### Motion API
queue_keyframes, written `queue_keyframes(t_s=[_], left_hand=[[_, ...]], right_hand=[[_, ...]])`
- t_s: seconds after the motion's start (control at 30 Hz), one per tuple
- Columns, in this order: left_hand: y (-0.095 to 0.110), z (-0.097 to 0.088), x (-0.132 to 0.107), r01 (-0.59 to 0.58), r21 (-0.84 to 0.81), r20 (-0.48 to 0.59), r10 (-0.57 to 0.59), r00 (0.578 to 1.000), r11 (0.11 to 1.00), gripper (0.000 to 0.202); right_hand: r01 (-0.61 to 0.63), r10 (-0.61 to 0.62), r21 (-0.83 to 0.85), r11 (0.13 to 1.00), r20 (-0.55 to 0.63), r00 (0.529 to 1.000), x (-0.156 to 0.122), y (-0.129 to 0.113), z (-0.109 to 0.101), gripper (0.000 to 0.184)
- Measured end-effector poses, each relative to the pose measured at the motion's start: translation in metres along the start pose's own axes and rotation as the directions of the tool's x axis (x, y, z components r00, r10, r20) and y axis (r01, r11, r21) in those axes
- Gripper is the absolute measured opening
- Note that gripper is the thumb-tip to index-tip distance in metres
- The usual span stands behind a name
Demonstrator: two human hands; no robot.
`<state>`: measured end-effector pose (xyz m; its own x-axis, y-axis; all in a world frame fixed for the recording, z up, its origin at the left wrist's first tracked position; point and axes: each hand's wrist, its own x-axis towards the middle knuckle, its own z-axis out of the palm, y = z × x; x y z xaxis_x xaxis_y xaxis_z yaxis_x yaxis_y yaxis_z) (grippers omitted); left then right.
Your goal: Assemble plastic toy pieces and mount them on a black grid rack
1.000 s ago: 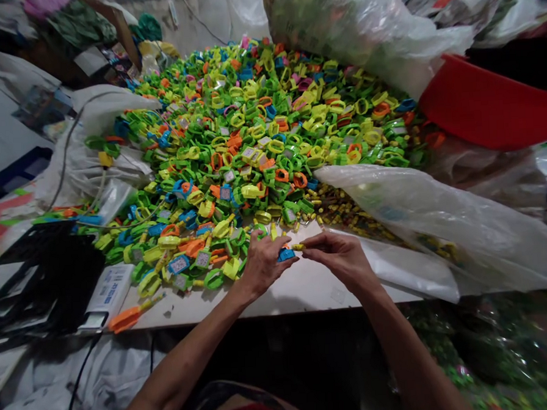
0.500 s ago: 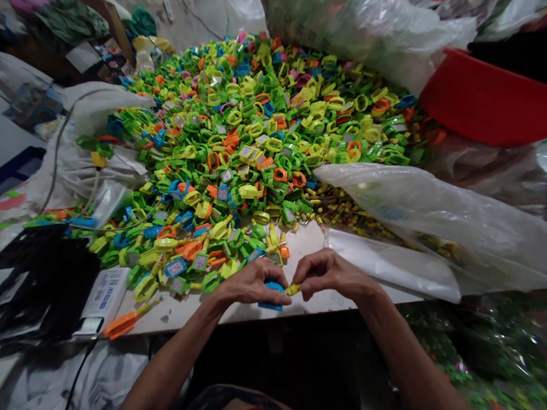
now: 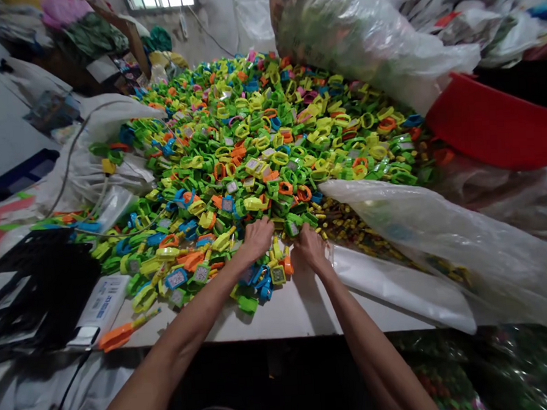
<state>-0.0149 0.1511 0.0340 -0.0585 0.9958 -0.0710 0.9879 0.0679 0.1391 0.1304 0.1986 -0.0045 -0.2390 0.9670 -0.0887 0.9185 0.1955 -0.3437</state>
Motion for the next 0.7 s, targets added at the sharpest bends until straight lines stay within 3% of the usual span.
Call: queue_keyframes(t_s=[0.07,0.13,0.2,0.3,0.33,0.47,0.5,0.6,0.7], left_hand=[[0.001,0.009,0.014,0.021,-0.008,-0.008,-0.021,1.0,1.0,0.027],[-0.003,0.012,0.019,0.017,-0.017,-0.018,-0.018,1.0,1.0,0.025],[-0.009,0.01,0.018,-0.008,-0.029,-0.031,0.007,1.0,1.0,0.021],[-0.012,0.001,0.01,-0.061,-0.058,-0.061,0.058,0.996,0.996,0.012],[-0.011,-0.002,0.007,-0.079,-0.094,-0.083,0.071,0.994,0.992,0.011],[0.003,-0.012,-0.014,-0.171,-0.393,-0.197,0.099,0.975,0.904,0.011],[0.008,-0.014,-0.02,-0.195,-0.47,-0.21,0.105,0.972,0.861,0.011],[0.024,-0.015,-0.041,-0.227,-0.655,-0.211,0.114,0.971,0.721,0.008],[0.036,-0.015,-0.06,-0.189,-0.808,-0.204,0.037,0.978,0.558,0.007]], right_hand=[[-0.018,0.017,0.047,0.999,0.019,1.0,-0.005,0.005,0.0,0.025],[-0.052,0.049,0.239,0.97,0.017,0.999,-0.011,0.015,0.0,0.018],[-0.079,0.084,0.472,0.878,0.011,0.996,-0.017,0.028,-0.002,0.013],[-0.109,0.123,0.683,0.722,0.028,0.992,-0.031,0.037,-0.007,0.013],[-0.117,0.126,0.759,0.64,0.047,0.991,-0.036,0.037,-0.01,0.014],[-0.127,0.09,0.983,0.13,0.116,0.989,-0.055,0.021,-0.029,0.021],[-0.12,0.078,0.991,0.064,0.114,0.99,-0.059,0.015,-0.035,0.022],[-0.11,0.044,0.994,-0.001,0.11,0.993,-0.07,0.004,-0.048,0.023],[-0.099,-0.037,0.992,0.078,0.102,0.994,-0.082,0.002,-0.056,0.016]])
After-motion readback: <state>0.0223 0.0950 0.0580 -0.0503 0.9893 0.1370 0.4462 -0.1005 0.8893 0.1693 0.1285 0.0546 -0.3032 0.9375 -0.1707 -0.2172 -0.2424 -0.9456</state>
